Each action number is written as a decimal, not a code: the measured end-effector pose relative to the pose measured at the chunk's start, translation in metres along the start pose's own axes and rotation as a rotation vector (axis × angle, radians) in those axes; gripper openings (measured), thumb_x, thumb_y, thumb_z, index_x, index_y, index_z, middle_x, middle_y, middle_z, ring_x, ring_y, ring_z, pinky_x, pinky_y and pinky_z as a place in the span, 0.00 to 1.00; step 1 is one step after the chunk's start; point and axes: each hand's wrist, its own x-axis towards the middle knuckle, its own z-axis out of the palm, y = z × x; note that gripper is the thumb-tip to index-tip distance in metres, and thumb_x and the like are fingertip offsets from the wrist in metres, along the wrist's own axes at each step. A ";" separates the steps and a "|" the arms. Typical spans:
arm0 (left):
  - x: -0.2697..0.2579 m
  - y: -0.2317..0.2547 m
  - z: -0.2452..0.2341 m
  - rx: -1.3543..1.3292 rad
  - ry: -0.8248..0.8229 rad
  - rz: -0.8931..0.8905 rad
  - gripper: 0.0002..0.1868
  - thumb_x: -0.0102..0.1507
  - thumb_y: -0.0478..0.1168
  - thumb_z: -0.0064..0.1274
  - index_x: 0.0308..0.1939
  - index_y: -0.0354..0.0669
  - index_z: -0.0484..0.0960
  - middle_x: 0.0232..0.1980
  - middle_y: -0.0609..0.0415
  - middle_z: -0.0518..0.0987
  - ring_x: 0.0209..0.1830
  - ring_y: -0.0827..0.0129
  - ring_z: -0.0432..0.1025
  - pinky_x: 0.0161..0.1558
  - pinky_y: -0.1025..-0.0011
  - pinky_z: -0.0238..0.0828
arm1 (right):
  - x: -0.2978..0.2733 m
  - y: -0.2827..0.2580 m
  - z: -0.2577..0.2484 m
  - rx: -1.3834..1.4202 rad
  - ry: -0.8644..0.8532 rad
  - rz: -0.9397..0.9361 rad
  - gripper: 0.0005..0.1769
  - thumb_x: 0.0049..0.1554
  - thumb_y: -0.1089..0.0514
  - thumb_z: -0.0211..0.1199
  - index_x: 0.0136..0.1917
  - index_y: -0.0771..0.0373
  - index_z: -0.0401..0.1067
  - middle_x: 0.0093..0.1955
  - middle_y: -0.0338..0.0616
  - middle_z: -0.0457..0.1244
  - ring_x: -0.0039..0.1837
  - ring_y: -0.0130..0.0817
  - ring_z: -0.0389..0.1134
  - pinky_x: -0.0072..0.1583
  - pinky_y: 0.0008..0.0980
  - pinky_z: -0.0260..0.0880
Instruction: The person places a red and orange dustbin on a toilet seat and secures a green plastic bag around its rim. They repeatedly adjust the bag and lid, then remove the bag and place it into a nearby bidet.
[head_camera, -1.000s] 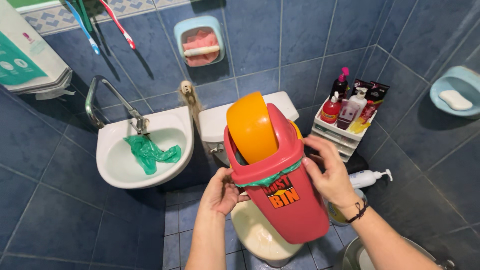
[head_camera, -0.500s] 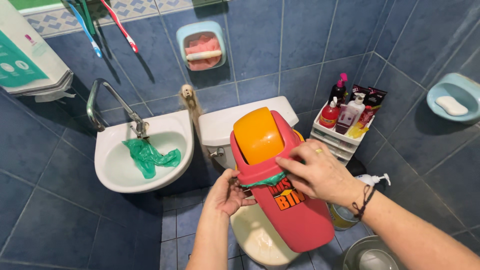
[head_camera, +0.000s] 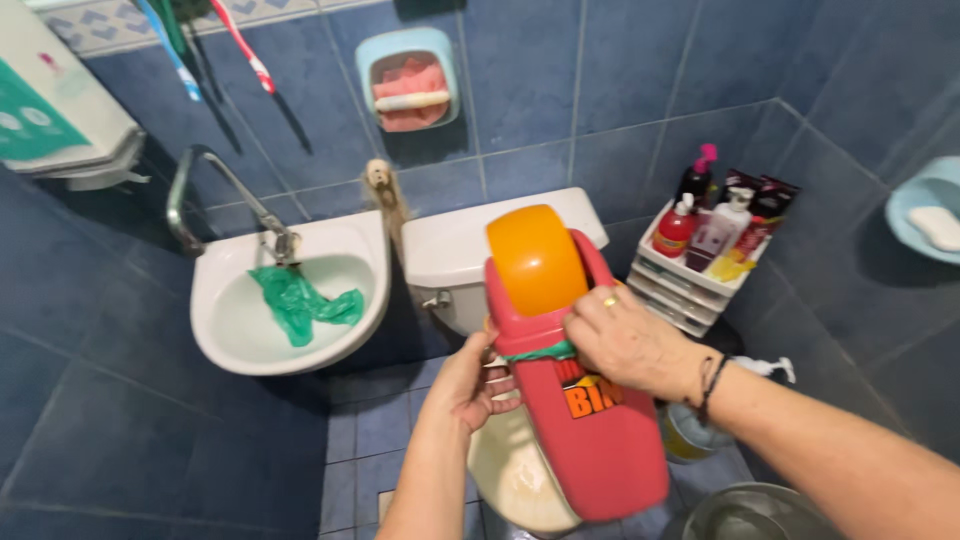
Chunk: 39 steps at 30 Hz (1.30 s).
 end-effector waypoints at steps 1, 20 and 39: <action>-0.005 0.005 0.005 0.052 0.036 0.024 0.32 0.57 0.61 0.60 0.53 0.43 0.71 0.49 0.45 0.73 0.46 0.52 0.72 0.54 0.44 0.68 | 0.000 0.008 0.000 0.030 -0.016 0.019 0.21 0.46 0.58 0.66 0.51 0.67 0.67 0.46 0.50 0.59 0.49 0.48 0.62 0.52 0.45 0.64; -0.021 0.099 0.092 1.057 -0.114 0.619 0.45 0.49 0.60 0.65 0.68 0.52 0.76 0.72 0.48 0.67 0.71 0.57 0.65 0.68 0.61 0.64 | 0.004 0.112 0.015 0.671 -0.291 0.330 0.16 0.55 0.54 0.61 0.52 0.67 0.65 0.50 0.53 0.60 0.51 0.49 0.66 0.52 0.41 0.69; 0.027 0.099 0.061 1.060 -0.057 0.738 0.29 0.67 0.59 0.38 0.52 0.38 0.82 0.59 0.47 0.77 0.60 0.58 0.70 0.63 0.65 0.61 | 0.035 0.077 0.028 0.654 -0.307 0.440 0.20 0.54 0.50 0.64 0.55 0.63 0.71 0.51 0.50 0.62 0.51 0.44 0.68 0.53 0.39 0.70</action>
